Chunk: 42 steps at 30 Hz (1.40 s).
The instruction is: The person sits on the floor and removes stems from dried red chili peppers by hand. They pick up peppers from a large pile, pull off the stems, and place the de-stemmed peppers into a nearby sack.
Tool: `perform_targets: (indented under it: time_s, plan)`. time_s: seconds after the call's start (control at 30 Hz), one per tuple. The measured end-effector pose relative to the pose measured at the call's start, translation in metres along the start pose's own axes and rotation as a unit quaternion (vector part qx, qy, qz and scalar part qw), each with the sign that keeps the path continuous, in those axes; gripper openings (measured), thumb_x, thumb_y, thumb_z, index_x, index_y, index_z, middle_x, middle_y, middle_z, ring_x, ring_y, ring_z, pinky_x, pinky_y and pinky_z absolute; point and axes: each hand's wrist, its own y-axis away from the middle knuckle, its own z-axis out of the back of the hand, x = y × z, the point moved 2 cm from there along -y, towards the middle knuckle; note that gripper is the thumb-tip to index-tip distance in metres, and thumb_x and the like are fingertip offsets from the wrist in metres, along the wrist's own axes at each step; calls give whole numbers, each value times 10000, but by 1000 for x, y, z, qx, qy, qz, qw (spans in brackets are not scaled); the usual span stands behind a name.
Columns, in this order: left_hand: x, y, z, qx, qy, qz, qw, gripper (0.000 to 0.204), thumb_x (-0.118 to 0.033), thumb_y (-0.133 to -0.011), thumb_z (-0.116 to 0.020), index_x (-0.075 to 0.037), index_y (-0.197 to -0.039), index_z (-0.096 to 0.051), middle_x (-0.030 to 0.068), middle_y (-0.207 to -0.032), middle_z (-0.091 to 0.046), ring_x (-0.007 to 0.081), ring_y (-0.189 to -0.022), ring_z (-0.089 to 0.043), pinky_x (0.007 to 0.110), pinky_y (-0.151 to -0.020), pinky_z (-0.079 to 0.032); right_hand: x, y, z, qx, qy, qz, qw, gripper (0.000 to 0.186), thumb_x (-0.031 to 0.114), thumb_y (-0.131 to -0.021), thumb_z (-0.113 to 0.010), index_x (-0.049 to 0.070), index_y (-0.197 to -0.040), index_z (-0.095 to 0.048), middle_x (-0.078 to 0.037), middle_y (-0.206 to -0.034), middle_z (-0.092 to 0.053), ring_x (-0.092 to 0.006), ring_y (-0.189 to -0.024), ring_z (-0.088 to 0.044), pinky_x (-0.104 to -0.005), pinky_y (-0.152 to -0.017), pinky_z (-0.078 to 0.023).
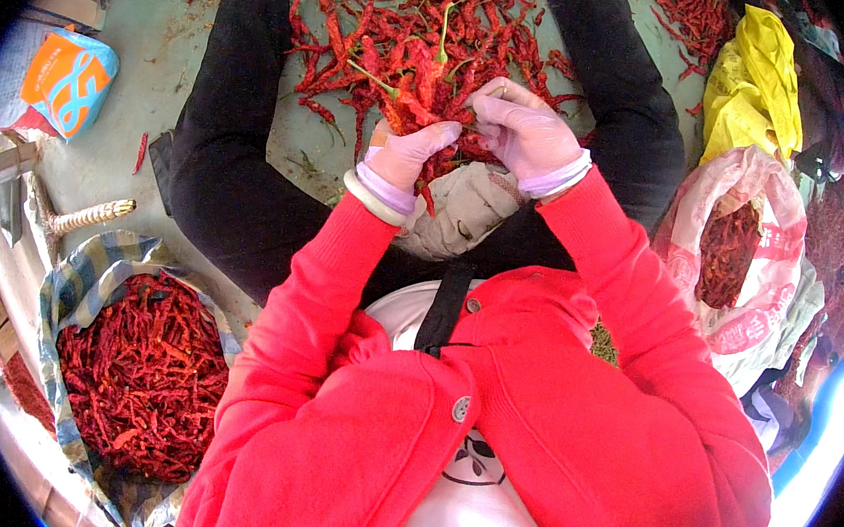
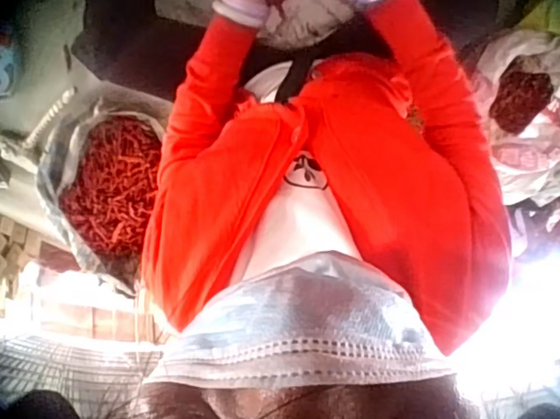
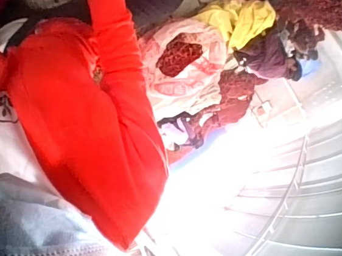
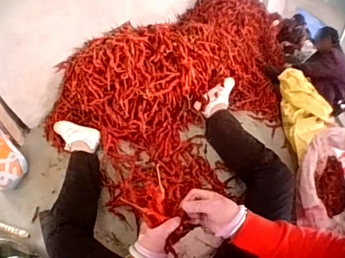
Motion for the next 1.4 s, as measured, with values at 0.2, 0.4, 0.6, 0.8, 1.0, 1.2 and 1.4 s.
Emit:
perform_targets:
  time_s: [0.2,0.4,0.6,0.8,1.0,1.2,1.4]
  plan:
    - [-1,2,25,-37,-37,48,997,394,-1,-728,-661,-37,-1112,-584,35,-1001,-639,141,-838,-604,293,-739,-499,33,20,-14,97,-113,13,989,145,170,-890,-550,44,-956,-522,-25,-772,-440,-112,-676,-382,-233,-597,-342]
    - [-2,9,2,-39,-88,-74,993,368,4,-742,-657,-14,-1103,-586,45,-1025,-643,136,-896,-602,298,-814,-481,37,15,-30,8,137,51,989,183,71,-877,-513,18,-1050,-537,-37,-880,-543,-87,-710,-476,-222,-638,-399]
    - [5,9,7,-46,-187,-114,975,374,-16,-765,-650,-1,-1131,-569,64,-1053,-640,140,-936,-599,300,-844,-466,40,3,-39,-52,259,88,960,116,77,-855,-559,20,-952,-585,-8,-808,-552,-55,-649,-464,-192,-589,-378]
    - [11,7,9,-21,-215,-167,962,310,-23,-786,-622,11,-1092,-584,92,-1001,-659,144,-902,-611,305,-818,-469,36,-3,-31,-18,207,103,973,77,82,-823,-599,44,-887,-584,18,-726,-522,-66,-598,-451,-202,-551,-372]
    - [-6,10,5,14,-303,-204,931,363,-16,-741,-638,17,-1094,-558,127,-993,-649,215,-910,-623,319,-812,-470,33,21,-18,172,-22,-72,982,144,107,-815,-614,37,-892,-515,-11,-790,-469,-67,-575,-360,-214,-534,-308]
    - [-9,16,3,-35,-478,-276,833,420,-19,-649,-646,18,-1046,-518,192,-938,-568,385,-901,-559,400,-763,-459,33,38,-14,-59,270,79,958,48,58,-817,-578,33,-852,-558,0,-664,-515,-59,-553,-457,-207,-508,-364]
    - [-13,25,-6,-95,-543,-272,789,399,-14,-641,-644,17,-1013,-502,204,-928,-537,407,-895,-534,426,-750,-449,18,36,-21,-192,349,212,893,38,36,-812,-588,42,-844,-567,-10,-681,-532,-91,-615,-495,-239,-568,-415]
